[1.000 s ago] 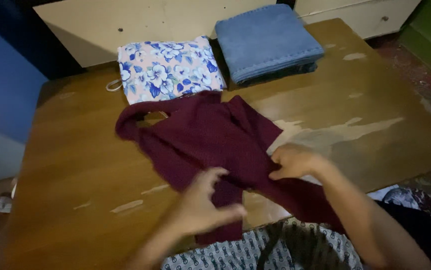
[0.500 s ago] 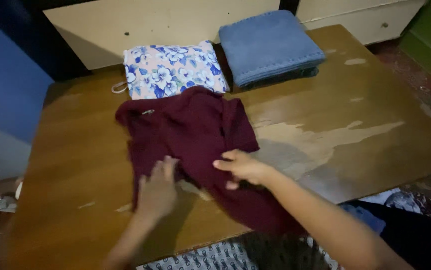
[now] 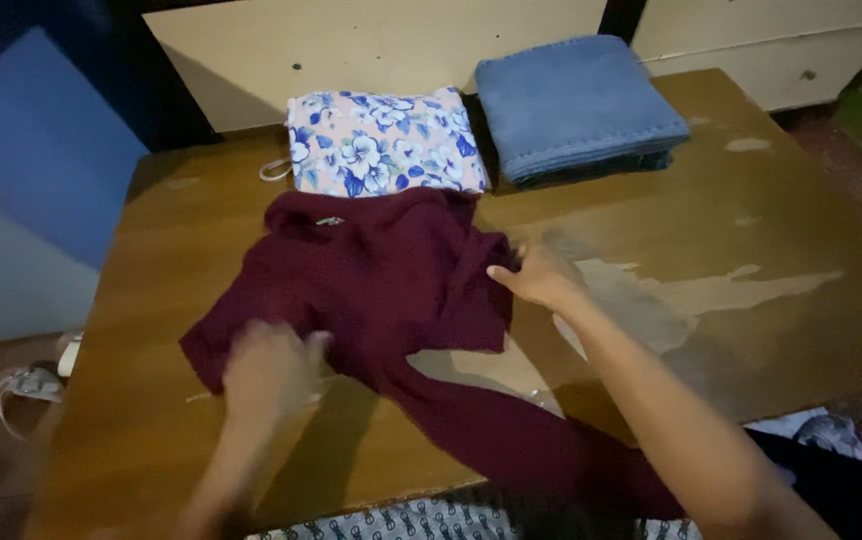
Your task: Folding a maroon sweater and a blue long-sleeved shirt on a wooden table.
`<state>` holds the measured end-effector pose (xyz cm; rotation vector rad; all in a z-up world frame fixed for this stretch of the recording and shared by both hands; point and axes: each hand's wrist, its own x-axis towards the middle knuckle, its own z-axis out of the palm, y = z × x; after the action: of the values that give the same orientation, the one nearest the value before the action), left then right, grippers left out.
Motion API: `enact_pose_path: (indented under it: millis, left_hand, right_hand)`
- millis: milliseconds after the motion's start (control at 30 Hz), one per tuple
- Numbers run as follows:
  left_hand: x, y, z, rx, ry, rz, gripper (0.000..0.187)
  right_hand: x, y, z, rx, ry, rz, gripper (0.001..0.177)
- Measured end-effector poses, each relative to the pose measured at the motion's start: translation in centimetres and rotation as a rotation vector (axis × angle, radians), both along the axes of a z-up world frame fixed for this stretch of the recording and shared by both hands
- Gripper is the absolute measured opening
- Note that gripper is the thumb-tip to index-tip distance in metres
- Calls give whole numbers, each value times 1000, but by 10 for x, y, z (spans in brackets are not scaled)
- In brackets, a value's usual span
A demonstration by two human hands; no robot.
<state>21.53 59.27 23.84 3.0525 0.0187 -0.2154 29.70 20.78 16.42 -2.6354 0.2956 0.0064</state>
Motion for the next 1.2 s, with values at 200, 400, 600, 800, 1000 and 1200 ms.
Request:
enact_pose_path:
  millis: [200,400,600,800,1000,1200]
  left_hand:
    - [-25,-70,16,-137,420,-31,86]
    - [-3,-42,-79,-1065,92,26,23]
    - [-2,-46,-61,-1399,496,347,26]
    - [-21,-97,-3,-499,500,-32,49]
    - [14,-47,-108,-1875,100,304,27]
    - [9,-2,20,-1657,-174,964,66]
  right_hand:
    - [-3,17,8,50,52,88,44]
    - [11,-12,5,551,73,-117,38]
    - [14,-62,45,1172,-69,-252,44]
    - [12,-69,66,1060,-208,-204,15]
    - [29,-149,37,609,-416,138,39]
    - [-16,-169,130,-123,173,173,41]
